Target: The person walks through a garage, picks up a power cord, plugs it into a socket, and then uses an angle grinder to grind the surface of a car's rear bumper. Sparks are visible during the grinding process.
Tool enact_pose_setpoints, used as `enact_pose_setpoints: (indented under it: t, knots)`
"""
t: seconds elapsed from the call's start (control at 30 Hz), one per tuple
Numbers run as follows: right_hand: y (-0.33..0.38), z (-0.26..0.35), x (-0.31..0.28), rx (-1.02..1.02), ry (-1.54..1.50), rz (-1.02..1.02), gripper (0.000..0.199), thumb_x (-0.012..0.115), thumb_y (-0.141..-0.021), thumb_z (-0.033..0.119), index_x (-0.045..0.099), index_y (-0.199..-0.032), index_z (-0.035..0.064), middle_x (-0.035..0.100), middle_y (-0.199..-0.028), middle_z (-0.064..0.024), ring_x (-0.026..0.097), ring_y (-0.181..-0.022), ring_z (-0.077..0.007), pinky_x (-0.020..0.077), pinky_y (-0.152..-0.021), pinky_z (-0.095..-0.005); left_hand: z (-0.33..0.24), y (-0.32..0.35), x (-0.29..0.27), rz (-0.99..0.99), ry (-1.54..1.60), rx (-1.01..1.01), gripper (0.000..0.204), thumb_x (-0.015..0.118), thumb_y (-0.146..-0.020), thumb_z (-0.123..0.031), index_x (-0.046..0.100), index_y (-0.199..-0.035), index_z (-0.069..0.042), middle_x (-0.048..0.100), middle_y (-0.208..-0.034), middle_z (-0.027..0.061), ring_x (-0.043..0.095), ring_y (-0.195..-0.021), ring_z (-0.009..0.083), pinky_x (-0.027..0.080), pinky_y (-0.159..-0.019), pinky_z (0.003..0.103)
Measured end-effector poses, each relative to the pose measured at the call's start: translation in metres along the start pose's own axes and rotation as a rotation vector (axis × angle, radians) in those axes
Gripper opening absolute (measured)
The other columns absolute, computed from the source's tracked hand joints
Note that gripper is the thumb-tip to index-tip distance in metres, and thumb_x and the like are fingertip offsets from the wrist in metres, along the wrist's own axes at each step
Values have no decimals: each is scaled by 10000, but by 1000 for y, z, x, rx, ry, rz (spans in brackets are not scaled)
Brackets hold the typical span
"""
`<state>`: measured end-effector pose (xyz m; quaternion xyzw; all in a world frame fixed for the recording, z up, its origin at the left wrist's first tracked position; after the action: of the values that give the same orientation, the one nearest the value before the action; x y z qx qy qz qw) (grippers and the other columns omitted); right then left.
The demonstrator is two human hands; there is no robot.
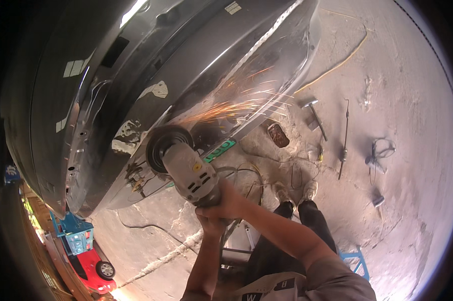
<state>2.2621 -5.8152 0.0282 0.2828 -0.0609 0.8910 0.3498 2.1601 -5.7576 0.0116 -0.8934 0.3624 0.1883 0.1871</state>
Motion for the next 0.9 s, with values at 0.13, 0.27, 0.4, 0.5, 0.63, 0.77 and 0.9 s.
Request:
enact_pose_setpoints:
  t: [0.13,0.27,0.4,0.5,0.63,0.77,0.9]
  knots:
    - [-7,-7,-21,-12,-43,4,553,825,-611,211,625,-1076,-12,677,-991,-98,628,-917,-168,497,-836,-323,13,-12,1,232,113,-98,587,590,-864,-456,549,-1133,64,643,-1029,182,646,-926,281,518,-763,382]
    - [-9,-16,-28,47,145,93,492,820,-616,234,649,-1005,-14,689,-925,-96,642,-846,-164,508,-793,-318,27,0,15,80,211,-93,590,520,-908,-497,572,-1119,51,634,-1065,149,624,-950,237,518,-795,367]
    - [-11,-6,-29,18,84,85,487,820,-617,252,655,-988,-17,694,-907,-105,649,-823,-171,511,-780,-321,32,-5,14,151,206,-174,583,513,-913,-483,555,-1143,52,616,-1096,146,608,-979,234,501,-833,362]
    - [-6,-18,-33,41,147,60,505,822,-618,266,652,-999,-18,692,-920,-117,651,-835,-180,510,-786,-325,41,8,17,32,77,-101,564,493,-923,-455,542,-1159,55,608,-1107,142,596,-1000,237,487,-863,364]
    - [-6,-7,-32,98,198,65,543,829,-613,291,646,-1024,-13,685,-955,-134,650,-872,-192,505,-804,-335,20,0,20,63,203,-94,543,463,-931,-430,531,-1181,47,589,-1141,147,579,-1036,240,478,-880,368]
    - [-9,0,-31,54,231,94,539,830,-615,294,648,-1024,-7,687,-940,-132,654,-852,-197,507,-797,-334,29,6,18,101,225,-111,544,441,-934,-421,508,-1213,41,561,-1188,161,561,-1074,238,470,-894,376]
    - [-8,-10,-27,63,238,130,521,843,-609,207,633,-1041,4,682,-972,-99,638,-870,-159,514,-803,-318,17,0,21,16,337,-115,587,555,-890,-479,583,-1094,71,653,-1033,193,641,-976,290,504,-835,376]
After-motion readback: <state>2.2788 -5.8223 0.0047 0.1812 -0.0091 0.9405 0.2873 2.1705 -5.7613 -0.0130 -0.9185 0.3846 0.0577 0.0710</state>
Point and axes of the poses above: each hand's wrist, its own y-axis away from the middle knuckle, its own x-axis out of the palm, z = x × y, the point moved 4 cm from there along -y, towards the middle knuckle
